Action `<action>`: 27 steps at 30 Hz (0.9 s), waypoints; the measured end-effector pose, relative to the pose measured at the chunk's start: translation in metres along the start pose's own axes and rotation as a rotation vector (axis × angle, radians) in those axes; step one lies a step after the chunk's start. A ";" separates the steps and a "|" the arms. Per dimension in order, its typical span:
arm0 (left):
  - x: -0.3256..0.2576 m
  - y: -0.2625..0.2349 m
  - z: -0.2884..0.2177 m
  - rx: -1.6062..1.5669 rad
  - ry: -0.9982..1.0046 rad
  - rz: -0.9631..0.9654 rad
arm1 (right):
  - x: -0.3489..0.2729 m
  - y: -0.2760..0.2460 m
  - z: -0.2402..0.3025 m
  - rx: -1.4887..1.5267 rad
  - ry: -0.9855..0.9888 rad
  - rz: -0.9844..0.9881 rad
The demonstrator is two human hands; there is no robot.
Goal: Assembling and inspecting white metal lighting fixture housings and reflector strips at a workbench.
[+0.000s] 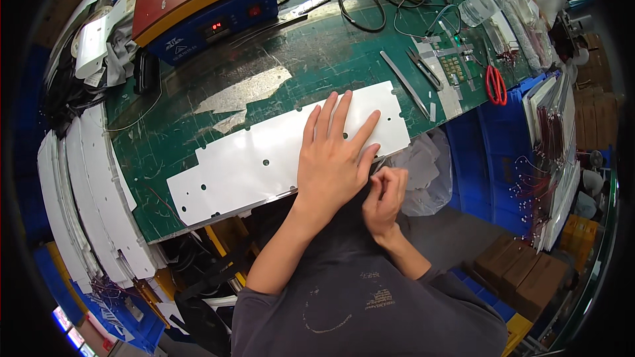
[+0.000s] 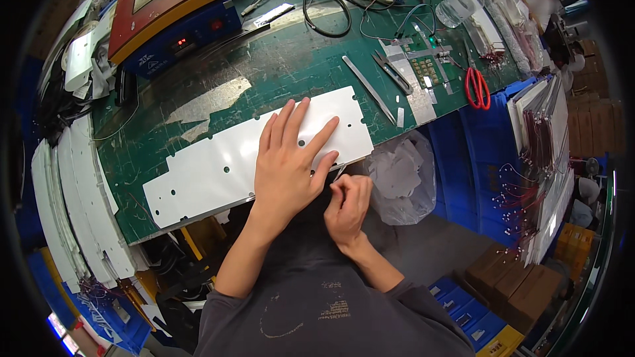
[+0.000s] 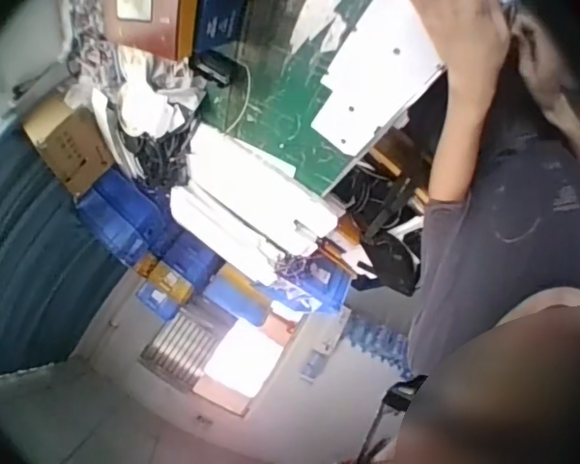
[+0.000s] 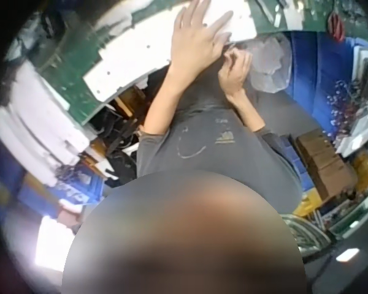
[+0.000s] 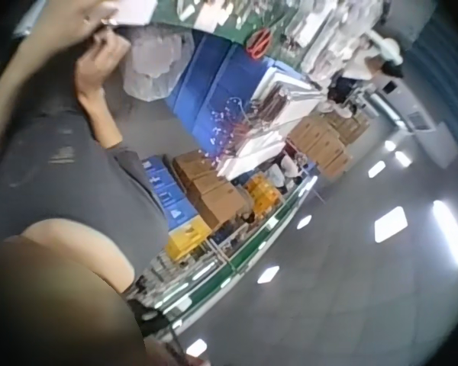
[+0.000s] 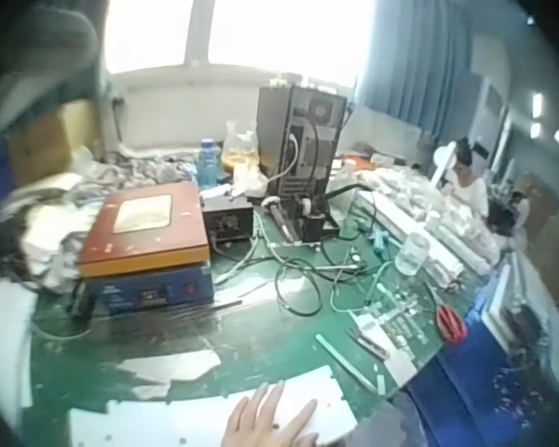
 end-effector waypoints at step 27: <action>-0.051 -0.055 -0.012 0.043 -0.072 -0.178 | 0.028 0.031 -0.035 0.004 -0.637 -0.058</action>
Point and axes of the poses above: each hand's wrist, its own x-axis towards the middle knuckle, its own y-axis out of the palm, z = x × y, the point moved 9 cm from there along x, towards the middle knuckle, and after that the axes turned 15 degrees about -z, right-handed, at the moved point
